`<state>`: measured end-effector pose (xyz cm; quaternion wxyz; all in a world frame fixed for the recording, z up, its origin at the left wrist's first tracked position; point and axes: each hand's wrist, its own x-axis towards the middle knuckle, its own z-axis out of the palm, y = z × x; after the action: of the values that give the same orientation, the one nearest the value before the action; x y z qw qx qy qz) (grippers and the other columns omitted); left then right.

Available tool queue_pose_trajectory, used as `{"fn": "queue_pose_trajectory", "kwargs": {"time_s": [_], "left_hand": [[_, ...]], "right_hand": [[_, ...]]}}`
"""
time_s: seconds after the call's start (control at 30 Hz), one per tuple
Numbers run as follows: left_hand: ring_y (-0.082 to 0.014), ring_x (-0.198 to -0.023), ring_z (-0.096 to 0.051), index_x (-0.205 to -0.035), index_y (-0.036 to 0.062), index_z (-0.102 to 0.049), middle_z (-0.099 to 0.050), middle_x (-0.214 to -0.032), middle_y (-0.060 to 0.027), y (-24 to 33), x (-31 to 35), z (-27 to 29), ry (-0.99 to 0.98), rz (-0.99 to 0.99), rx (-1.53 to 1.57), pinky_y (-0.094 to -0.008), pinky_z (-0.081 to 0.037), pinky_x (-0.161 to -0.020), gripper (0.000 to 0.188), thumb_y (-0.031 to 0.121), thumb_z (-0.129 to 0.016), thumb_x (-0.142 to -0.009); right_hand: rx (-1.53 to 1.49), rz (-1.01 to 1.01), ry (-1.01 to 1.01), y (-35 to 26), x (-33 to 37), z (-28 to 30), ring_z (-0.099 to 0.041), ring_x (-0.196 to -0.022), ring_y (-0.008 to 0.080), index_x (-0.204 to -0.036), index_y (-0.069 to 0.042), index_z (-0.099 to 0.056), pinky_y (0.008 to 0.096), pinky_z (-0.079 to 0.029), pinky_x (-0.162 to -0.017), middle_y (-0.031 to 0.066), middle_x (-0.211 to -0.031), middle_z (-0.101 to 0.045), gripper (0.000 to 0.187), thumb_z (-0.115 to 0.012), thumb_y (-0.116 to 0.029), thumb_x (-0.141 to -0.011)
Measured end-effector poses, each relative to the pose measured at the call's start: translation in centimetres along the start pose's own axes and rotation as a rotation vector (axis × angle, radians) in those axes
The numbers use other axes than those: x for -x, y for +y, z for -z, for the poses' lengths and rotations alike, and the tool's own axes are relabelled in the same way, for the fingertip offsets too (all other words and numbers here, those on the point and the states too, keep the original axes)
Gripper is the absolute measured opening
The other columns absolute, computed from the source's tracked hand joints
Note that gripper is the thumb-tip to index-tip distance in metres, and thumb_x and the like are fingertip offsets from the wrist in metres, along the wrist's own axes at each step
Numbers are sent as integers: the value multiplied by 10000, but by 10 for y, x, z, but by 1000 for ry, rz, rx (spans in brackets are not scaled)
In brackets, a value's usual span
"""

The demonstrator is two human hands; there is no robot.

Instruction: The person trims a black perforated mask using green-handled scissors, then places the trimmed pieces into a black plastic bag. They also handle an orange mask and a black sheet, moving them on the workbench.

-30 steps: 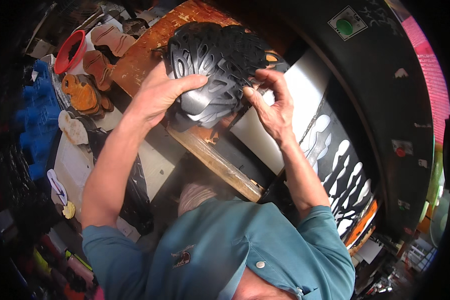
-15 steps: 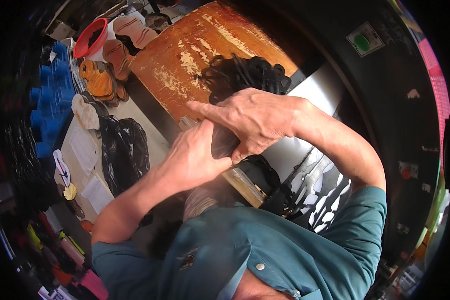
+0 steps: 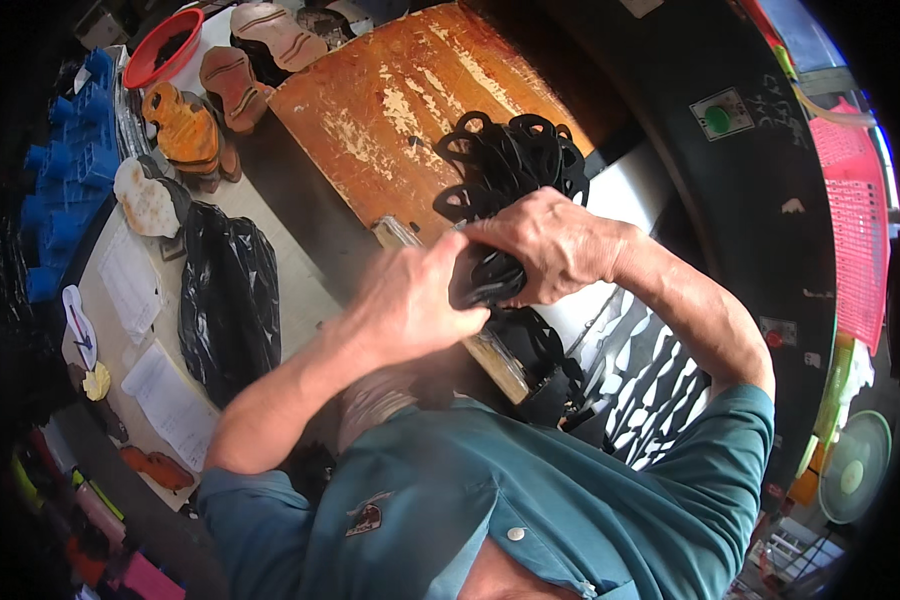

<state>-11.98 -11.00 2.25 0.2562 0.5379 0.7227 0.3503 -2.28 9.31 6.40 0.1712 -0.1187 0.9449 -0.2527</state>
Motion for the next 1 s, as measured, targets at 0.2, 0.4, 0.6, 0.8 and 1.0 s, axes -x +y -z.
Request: {"fn": "queue_pose_trajectory", "kwargs": {"time_s": [0.2, 0.4, 0.6, 0.8, 1.0], "left_hand": [[-344, -915, -780, -1585, 74, -342, -764, -1059, -232, 48, -19, 109, 1, -329, -60, -410, -609, -901, 1040, 183, -908, -719], [-273, -1291, -630, -1551, -96, -353, -606, -1429, -222, 46, -21, 148, 73, -498, 779, -383, -501, -1103, 1062, 578, -811, -871], [-233, -1387, -516, -1546, -77, -382, -555, -1480, -141, 23, 11, 85, 91, -335, 922, -362, -386, -1189, 1243, 590, -956, -669], [-195, -1248, -622, -1441, -26, -534, -655, -1361, -107, 43, 30, 66, 246, -232, 680, -340, -462, -1113, 782, 143, -925, -786], [-175, -1084, -702, -1325, -21, -616, -730, -1192, -93, 45, 39, 75, 334, -122, 944, -333, -547, -1002, 530, -43, -799, -829]], "right_hand": [[-239, -6, 432, -40, 30, 47, -770, -910, 310, -1319, 23, -655, 389, -611, -860, 188, -1001, -771, 711, -900, -122, -668], [-641, -83, 788, -80, 54, 50, -741, -1018, 203, -1259, 6, -703, 341, -569, -983, 107, -1111, -780, 680, -982, -220, -681], [-905, -138, 992, -94, 47, 19, -703, -1038, 145, -1294, -21, -701, 324, -545, -1000, 59, -1130, -773, 676, -988, -152, -696], [-1004, -165, 1052, -111, 31, 0, -700, -1056, 152, -1272, -12, -693, 338, -541, -1016, 68, -1126, -771, 599, -958, -146, -752], [-768, -7, 696, -99, 45, 5, -493, -1435, 293, -1604, 23, -309, 424, -376, -1210, 205, -1518, -538, 1210, -1007, -330, -681]]}}
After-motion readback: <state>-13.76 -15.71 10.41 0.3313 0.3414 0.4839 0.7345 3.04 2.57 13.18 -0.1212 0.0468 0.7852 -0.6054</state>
